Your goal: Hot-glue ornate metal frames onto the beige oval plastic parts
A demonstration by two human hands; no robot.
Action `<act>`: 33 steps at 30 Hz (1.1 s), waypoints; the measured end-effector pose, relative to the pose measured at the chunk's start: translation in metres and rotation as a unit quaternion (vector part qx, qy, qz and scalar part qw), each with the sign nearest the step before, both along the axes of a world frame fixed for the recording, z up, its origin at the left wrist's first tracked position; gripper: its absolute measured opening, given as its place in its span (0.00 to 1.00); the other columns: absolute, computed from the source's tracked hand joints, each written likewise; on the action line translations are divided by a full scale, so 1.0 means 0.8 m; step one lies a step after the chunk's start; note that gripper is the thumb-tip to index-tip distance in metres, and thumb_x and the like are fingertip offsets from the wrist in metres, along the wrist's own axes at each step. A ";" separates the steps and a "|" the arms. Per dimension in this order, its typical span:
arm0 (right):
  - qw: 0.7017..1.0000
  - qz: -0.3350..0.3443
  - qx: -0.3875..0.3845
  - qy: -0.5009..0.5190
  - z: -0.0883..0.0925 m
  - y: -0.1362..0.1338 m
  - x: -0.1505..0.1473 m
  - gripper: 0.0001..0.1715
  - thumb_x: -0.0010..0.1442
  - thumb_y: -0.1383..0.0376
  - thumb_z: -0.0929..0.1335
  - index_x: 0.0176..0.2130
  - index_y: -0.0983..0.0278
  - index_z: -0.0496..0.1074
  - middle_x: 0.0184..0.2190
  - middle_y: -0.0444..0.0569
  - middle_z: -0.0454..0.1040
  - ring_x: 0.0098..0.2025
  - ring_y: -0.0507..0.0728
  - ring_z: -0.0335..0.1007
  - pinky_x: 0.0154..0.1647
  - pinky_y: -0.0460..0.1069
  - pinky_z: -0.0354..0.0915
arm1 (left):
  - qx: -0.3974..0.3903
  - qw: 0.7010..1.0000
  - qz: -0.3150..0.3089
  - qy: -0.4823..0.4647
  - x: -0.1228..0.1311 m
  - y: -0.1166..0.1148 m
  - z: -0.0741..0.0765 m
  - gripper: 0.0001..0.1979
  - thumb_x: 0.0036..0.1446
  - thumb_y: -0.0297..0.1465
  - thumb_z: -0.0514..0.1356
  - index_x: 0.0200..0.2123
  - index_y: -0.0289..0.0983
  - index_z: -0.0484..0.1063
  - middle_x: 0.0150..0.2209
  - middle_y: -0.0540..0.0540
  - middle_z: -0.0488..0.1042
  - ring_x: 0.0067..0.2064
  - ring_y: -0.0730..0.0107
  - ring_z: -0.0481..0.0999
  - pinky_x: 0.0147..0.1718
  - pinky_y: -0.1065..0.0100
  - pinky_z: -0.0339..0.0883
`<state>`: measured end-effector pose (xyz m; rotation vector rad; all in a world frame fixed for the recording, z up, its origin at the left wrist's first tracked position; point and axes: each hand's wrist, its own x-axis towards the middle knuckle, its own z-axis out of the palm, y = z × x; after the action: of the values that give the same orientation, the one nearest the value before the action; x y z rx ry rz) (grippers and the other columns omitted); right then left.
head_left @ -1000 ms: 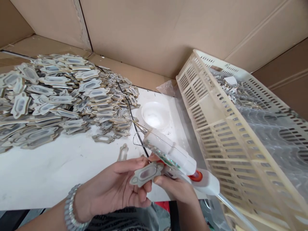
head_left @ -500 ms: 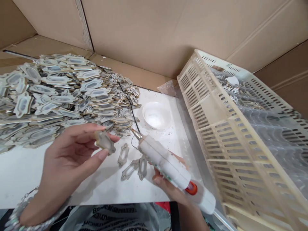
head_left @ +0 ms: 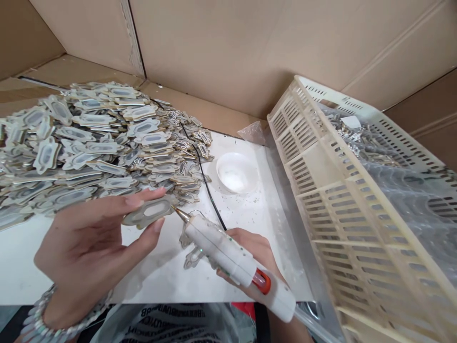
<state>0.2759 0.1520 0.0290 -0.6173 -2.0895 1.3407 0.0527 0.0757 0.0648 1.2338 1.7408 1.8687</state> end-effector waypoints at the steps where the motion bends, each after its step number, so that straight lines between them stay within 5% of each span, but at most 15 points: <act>1: 1.000 -0.001 -0.001 -0.001 0.000 0.000 0.000 0.10 0.64 0.54 0.72 0.42 0.56 0.78 0.37 0.49 0.81 0.35 0.58 0.77 0.38 0.51 0.74 | -0.001 1.000 0.000 0.005 0.001 0.000 0.001 0.18 0.47 0.20 0.69 0.37 0.47 0.73 0.35 0.56 0.81 0.43 0.60 0.85 0.52 0.55 0.82; 10: 1.000 -0.006 0.000 -0.003 0.000 0.000 -0.001 0.07 0.62 0.66 0.72 0.42 0.56 0.78 0.38 0.47 0.81 0.35 0.56 0.79 0.38 0.50 0.75 | 0.048 0.998 -0.014 0.047 -0.005 0.002 -0.002 0.16 0.46 0.18 0.69 0.36 0.41 0.74 0.31 0.56 0.79 0.43 0.60 0.85 0.46 0.63 0.84; 33: 1.000 -0.021 0.010 -0.019 0.006 0.000 -0.002 0.09 0.65 0.56 0.71 0.37 0.59 0.77 0.34 0.48 0.79 0.31 0.55 0.75 0.35 0.49 0.73 | 0.001 0.999 0.018 0.043 0.002 0.000 0.003 0.14 0.46 0.22 0.70 0.33 0.43 0.72 0.29 0.54 0.77 0.37 0.60 0.85 0.46 0.57 0.84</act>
<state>0.2743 0.1520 0.0339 -0.6790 -2.1068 1.2925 0.0542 0.0761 0.0671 1.3115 1.8167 1.8627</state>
